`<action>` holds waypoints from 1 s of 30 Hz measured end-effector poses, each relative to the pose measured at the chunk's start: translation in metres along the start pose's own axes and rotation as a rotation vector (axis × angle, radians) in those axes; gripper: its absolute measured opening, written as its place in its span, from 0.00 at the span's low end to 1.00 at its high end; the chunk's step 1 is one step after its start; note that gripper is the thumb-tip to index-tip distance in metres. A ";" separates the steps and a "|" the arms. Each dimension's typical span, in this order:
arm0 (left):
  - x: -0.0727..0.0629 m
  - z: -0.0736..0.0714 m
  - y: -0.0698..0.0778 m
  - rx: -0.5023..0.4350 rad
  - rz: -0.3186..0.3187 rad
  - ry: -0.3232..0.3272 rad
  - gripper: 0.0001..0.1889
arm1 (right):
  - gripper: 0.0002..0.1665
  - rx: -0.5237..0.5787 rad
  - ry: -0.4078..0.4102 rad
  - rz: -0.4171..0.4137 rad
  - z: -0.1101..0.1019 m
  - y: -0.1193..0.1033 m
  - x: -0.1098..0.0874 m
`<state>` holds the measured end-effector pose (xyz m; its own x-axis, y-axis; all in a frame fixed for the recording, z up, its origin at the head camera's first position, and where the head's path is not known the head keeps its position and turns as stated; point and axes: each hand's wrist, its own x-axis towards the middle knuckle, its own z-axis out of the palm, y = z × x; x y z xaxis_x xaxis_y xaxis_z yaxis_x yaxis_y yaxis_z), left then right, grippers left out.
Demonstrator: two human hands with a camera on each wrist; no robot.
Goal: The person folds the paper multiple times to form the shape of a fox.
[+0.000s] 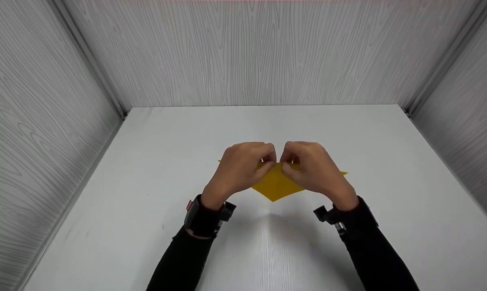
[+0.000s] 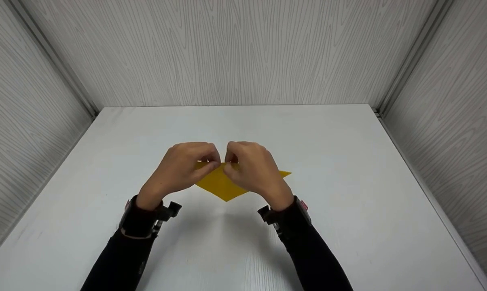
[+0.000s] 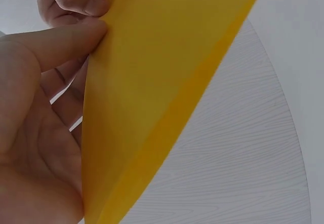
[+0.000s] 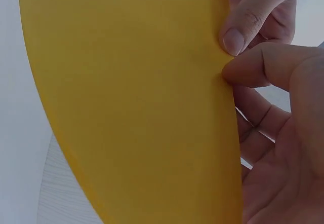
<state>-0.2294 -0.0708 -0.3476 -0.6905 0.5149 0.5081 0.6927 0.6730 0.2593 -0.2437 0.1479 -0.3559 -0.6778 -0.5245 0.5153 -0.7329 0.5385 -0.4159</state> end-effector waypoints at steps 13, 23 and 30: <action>0.000 -0.001 -0.001 0.019 0.001 0.019 0.06 | 0.08 -0.019 -0.023 0.055 -0.003 0.000 -0.001; -0.002 -0.010 -0.007 0.030 -0.040 0.032 0.07 | 0.07 -0.045 -0.023 0.121 -0.014 0.008 -0.001; -0.007 -0.021 -0.013 0.020 -0.087 0.055 0.06 | 0.08 -0.072 0.012 0.152 -0.025 0.019 -0.005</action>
<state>-0.2297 -0.0943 -0.3374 -0.7353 0.4244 0.5284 0.6256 0.7250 0.2881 -0.2530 0.1773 -0.3474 -0.7795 -0.4258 0.4595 -0.6155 0.6573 -0.4350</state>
